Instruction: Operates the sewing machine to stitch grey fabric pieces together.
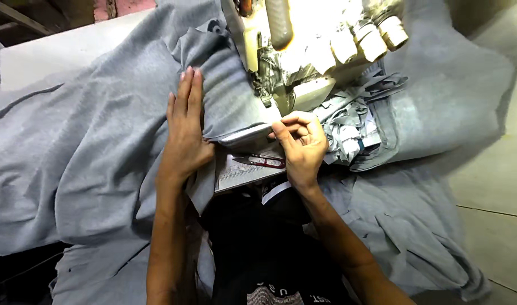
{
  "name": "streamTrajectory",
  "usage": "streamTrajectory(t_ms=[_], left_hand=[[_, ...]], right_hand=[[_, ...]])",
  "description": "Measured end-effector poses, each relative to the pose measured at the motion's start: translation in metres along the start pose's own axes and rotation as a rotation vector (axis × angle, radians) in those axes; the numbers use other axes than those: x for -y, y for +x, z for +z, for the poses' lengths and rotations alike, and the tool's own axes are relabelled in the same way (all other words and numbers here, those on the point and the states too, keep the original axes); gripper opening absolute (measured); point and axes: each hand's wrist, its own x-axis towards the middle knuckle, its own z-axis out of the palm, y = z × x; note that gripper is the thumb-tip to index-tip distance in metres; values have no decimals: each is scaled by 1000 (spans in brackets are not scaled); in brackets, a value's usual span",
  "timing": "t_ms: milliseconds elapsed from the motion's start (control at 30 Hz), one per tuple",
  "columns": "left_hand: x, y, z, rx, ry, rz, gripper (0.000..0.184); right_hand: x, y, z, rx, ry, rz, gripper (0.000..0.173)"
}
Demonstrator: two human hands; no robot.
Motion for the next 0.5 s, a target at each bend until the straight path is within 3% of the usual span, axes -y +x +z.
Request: streamTrajectory(t_ms=[133, 267, 367, 433, 500], left_hand=[[21, 16, -17, 193, -69, -34, 124], [43, 30, -50, 431, -251, -124, 120], [43, 50, -57, 260, -410, -341, 101], [33, 73, -44, 38, -343, -509, 87], [28, 93, -30, -84, -196, -553, 68]], right_hand=[[-1, 0, 1, -36, -16, 11, 18], [-5, -2, 0, -41, -26, 3, 16], [-7, -7, -3, -44, -42, 1, 15], [-9, -12, -3, -43, -62, 1, 16], [-8, -18, -4, -18, -95, -22, 18]])
